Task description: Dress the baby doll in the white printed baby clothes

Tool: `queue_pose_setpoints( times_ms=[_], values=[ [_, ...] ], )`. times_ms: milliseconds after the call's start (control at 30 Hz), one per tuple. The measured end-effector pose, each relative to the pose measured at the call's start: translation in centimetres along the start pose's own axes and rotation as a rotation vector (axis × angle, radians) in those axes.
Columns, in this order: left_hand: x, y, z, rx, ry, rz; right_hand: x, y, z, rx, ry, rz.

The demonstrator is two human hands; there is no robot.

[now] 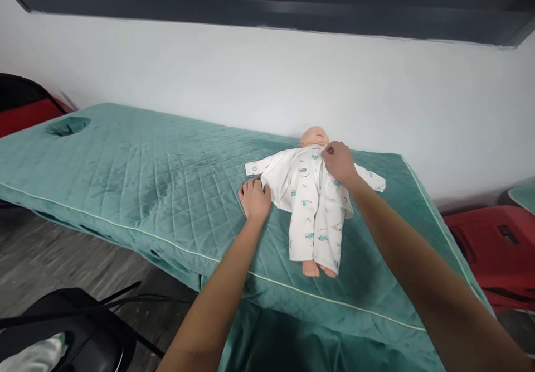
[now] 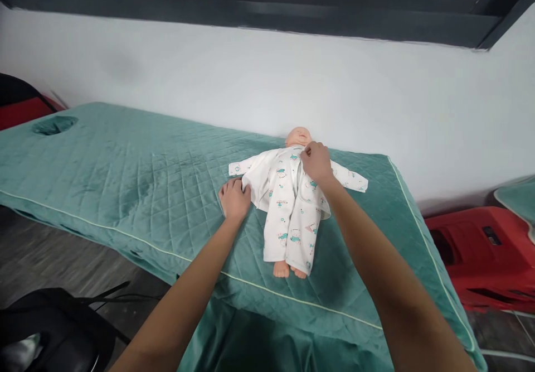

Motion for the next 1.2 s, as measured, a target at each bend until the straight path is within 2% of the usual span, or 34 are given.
queue_pose_setpoints(
  times_ms=[100,267,500,567,700,767,833,900,967,1033,1100,1200],
  values=[
    [0.1,-0.1,-0.1,-0.001,0.0,-0.003,-2.5,-1.2,0.0,0.081,0.089,0.068],
    [0.1,-0.1,-0.2,0.001,0.003,-0.008,-7.4,-3.3,-0.6,0.043,0.209,-0.028],
    [0.1,-0.1,-0.1,0.019,0.0,-0.015,-14.8,-4.6,-1.0,-0.046,0.328,-0.074],
    [0.1,-0.2,-0.1,0.015,0.002,-0.017,-16.2,-4.0,-0.7,-0.02,0.354,-0.04],
    [0.3,-0.3,-0.2,-0.016,-0.009,-0.002,-17.9,-2.1,-0.2,-0.018,0.393,0.146],
    [0.5,-0.1,-0.8,-0.115,0.013,0.006,-18.2,-1.8,0.1,-0.043,0.395,0.201],
    [0.6,0.3,-1.4,-0.323,0.021,0.007,-18.1,-1.8,0.2,-0.053,0.397,0.233],
    [0.4,1.5,-1.0,-0.557,-0.038,0.021,-18.1,-2.0,0.2,-0.042,0.405,0.255],
    [-0.4,3.3,0.5,-0.685,-0.147,0.046,-17.9,-2.2,0.3,-0.002,0.4,0.261],
    [-1.7,5.1,3.1,-0.669,-0.27,0.041,-17.7,-2.3,0.6,0.059,0.385,0.233],
    [-3.4,5.7,6.8,-0.557,-0.461,-0.028,-17.4,-2.5,0.9,0.122,0.358,0.18],
    [-6.2,4.3,12.3,-0.252,-0.783,-0.171,-17.2,-2.6,1.3,0.181,0.324,0.119]
  ],
)
Point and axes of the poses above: each hand's wrist, its own x-axis towards the middle knuckle, its own y-axis out of the back of the hand, z = x × y, the point moved 8 cm from there along x, towards the middle knuckle, and after that the axes turned 14 degrees about -z, right-handed, at the moved point
